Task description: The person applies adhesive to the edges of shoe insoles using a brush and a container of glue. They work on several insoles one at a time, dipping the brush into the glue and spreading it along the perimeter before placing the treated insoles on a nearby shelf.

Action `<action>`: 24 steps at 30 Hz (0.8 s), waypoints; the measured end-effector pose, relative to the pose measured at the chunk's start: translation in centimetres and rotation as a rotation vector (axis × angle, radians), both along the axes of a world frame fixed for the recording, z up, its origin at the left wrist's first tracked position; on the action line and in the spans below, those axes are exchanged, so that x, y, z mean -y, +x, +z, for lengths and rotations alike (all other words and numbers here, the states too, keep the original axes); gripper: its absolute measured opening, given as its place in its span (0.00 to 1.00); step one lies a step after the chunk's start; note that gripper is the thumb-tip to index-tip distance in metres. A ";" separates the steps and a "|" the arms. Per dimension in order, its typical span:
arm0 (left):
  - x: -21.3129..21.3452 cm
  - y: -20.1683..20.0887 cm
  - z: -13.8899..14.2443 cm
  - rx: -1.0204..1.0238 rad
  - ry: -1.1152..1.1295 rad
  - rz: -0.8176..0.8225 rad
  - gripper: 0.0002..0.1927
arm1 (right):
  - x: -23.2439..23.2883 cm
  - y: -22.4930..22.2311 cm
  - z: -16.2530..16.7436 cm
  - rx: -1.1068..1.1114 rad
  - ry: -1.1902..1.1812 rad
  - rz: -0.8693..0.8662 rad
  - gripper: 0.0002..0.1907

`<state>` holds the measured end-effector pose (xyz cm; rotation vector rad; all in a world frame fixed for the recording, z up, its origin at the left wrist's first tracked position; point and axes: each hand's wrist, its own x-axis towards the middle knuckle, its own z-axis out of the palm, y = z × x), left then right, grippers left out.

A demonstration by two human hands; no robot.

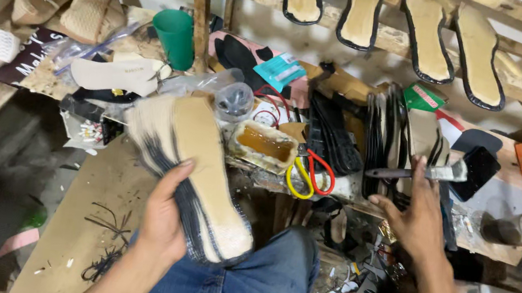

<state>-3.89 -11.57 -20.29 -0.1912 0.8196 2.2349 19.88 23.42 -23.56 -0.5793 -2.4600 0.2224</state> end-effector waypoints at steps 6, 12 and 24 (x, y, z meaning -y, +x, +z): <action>-6.1 2.5 0.1 -0.017 0.181 -0.208 0.19 | 1.0 -0.8 -0.6 -0.148 -0.159 -0.188 0.33; -7.6 3.9 1.2 -0.092 0.159 -0.188 0.20 | 1.9 -1.7 0.6 -0.205 -0.248 -0.145 0.38; -9.0 4.0 1.2 -0.163 0.048 -0.039 0.20 | 4.3 -4.6 2.1 -0.237 -0.006 0.077 0.33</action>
